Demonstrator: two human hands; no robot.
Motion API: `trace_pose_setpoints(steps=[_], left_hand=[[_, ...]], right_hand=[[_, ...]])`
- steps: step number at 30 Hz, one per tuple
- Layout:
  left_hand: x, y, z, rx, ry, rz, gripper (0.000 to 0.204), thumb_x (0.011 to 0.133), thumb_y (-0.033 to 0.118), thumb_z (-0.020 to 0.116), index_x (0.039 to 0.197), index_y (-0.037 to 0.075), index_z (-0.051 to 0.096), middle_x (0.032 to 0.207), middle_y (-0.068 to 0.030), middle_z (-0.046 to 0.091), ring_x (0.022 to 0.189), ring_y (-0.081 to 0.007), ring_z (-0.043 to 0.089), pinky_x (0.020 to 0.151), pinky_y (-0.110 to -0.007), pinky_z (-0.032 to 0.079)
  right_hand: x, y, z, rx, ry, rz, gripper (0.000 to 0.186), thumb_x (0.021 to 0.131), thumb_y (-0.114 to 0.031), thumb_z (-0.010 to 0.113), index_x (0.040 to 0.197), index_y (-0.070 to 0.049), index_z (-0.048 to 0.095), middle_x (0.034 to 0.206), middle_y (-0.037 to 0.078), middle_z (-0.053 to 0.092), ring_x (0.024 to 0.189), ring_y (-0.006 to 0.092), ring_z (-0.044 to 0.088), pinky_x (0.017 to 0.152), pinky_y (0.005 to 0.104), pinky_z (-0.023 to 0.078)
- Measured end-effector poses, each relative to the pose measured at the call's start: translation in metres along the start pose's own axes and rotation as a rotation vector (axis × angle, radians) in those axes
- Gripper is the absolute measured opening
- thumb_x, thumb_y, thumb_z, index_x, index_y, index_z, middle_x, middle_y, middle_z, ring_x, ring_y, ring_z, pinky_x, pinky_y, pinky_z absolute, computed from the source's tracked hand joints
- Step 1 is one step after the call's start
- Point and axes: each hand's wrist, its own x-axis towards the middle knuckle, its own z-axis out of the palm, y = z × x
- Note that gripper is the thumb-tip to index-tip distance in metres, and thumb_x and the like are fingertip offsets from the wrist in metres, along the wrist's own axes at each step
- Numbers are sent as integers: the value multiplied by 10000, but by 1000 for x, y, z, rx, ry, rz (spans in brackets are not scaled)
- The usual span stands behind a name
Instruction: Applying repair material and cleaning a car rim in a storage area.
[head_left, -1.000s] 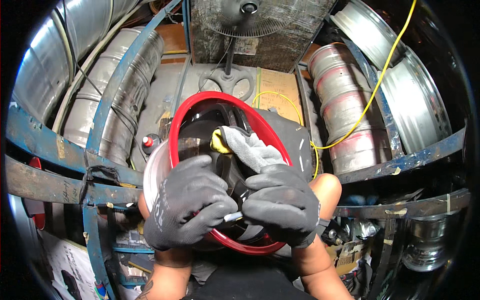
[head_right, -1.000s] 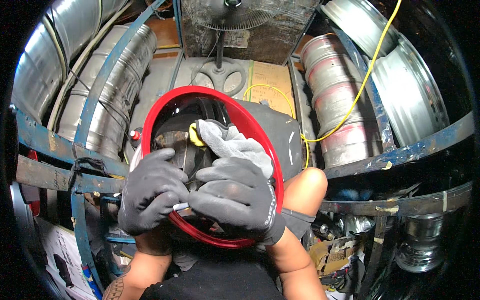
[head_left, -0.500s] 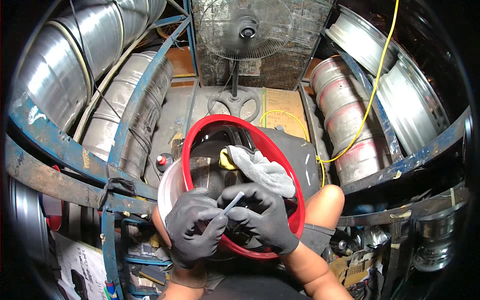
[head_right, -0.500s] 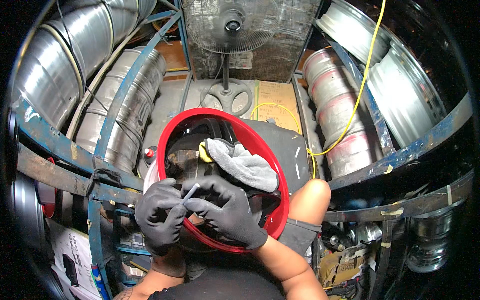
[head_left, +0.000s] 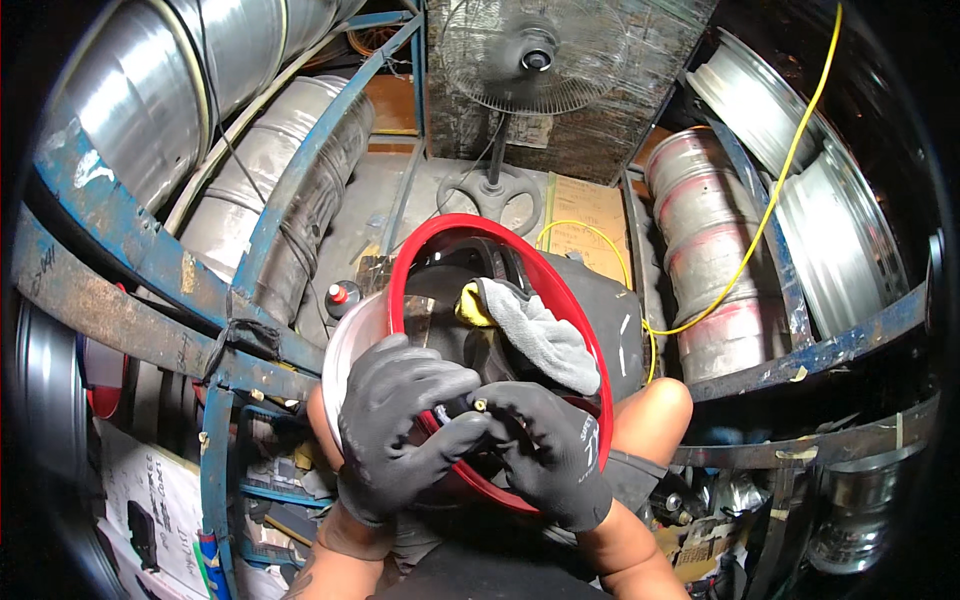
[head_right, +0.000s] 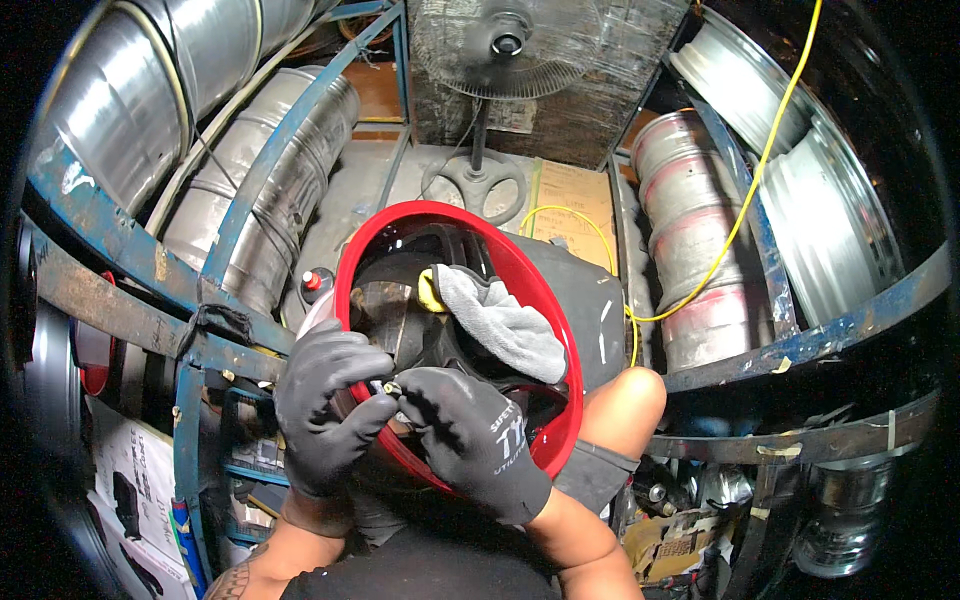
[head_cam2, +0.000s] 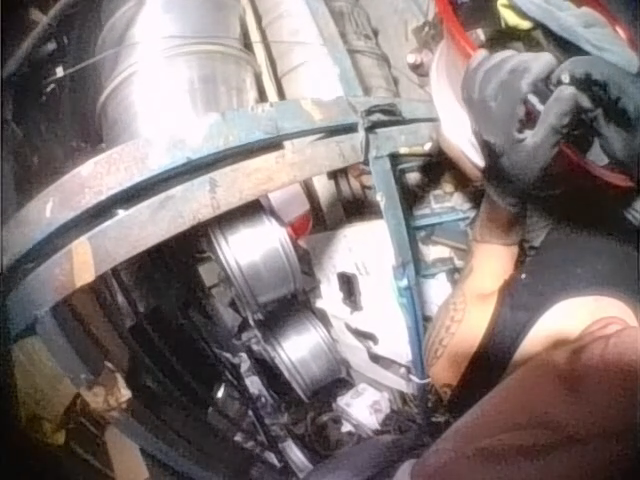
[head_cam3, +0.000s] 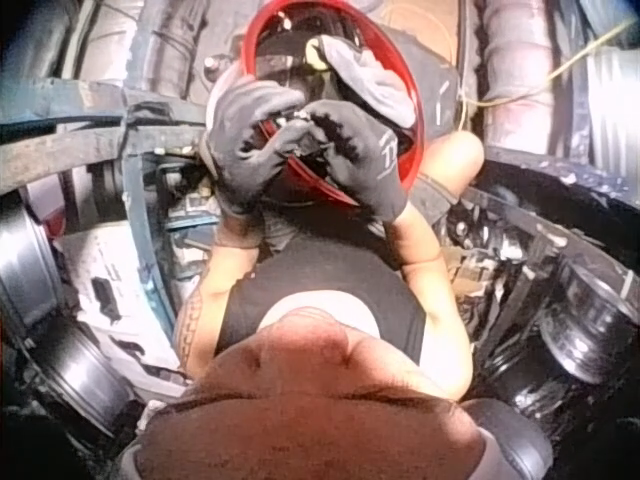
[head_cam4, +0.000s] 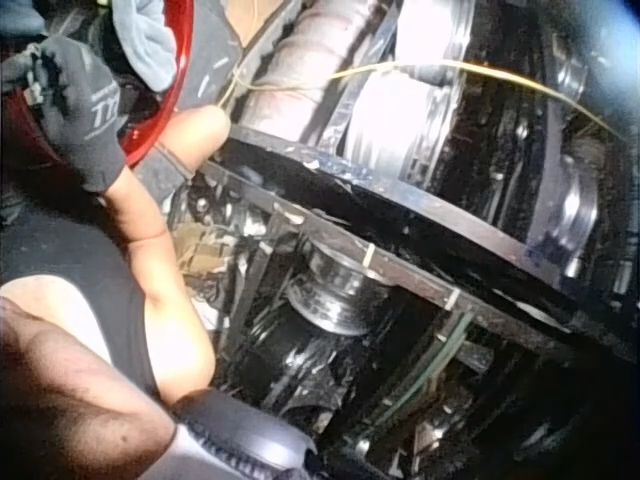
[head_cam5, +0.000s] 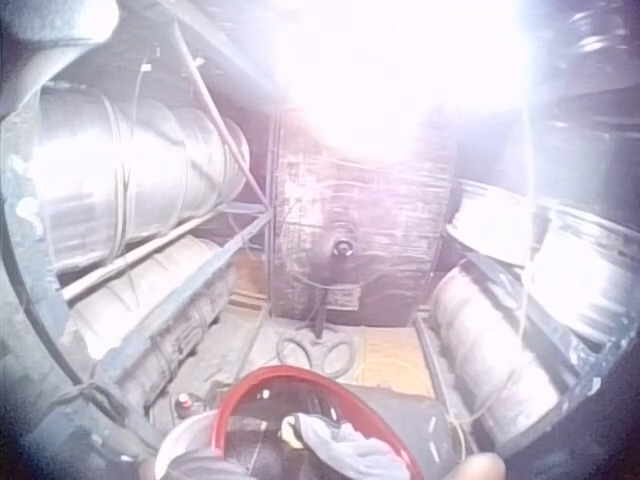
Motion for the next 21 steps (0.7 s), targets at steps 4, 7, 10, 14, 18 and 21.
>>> trace_pose_setpoints(steps=[4,7,10,14,18,21], left_hand=[[-5,-5,6,-111,45,19,211,720,111,797,917,60,739,905,-73,718,940,-284,658,1004,-469,439],[-7,-6,6,-271,152,-13,180,720,78,793,890,47,745,885,-81,721,954,-290,671,995,-466,453],[-5,-3,8,-397,176,-56,167,728,65,788,886,34,745,891,-88,723,971,-297,678,996,-465,459],[3,2,11,-344,144,14,195,751,106,806,928,44,751,885,-87,714,985,-289,675,983,-458,466],[42,-15,-12,-244,-84,-6,311,819,207,757,1070,30,711,1019,-93,684,962,-224,650,908,-339,481],[77,-65,-19,-682,53,-173,308,980,243,584,1159,3,659,1065,-67,677,919,-135,618,863,-280,483]], right_hand=[[0,-10,-4,-94,-19,-80,532,719,20,706,1235,-47,593,1128,172,644,998,350,640,855,413,519],[4,-12,2,-79,32,-154,449,765,-25,737,1199,-40,624,1059,158,661,965,334,650,854,417,519],[5,-20,8,16,119,-78,353,803,-81,763,1138,-37,662,981,144,673,926,323,658,851,419,520],[4,-12,10,27,236,-115,276,824,-113,764,1076,-32,686,952,142,680,901,308,665,838,389,521],[-8,-2,7,119,304,37,179,840,37,703,1013,37,660,954,129,685,891,193,656,826,314,526],[-12,7,8,27,136,149,185,814,12,733,991,-6,682,917,120,684,839,185,648,770,304,514]])
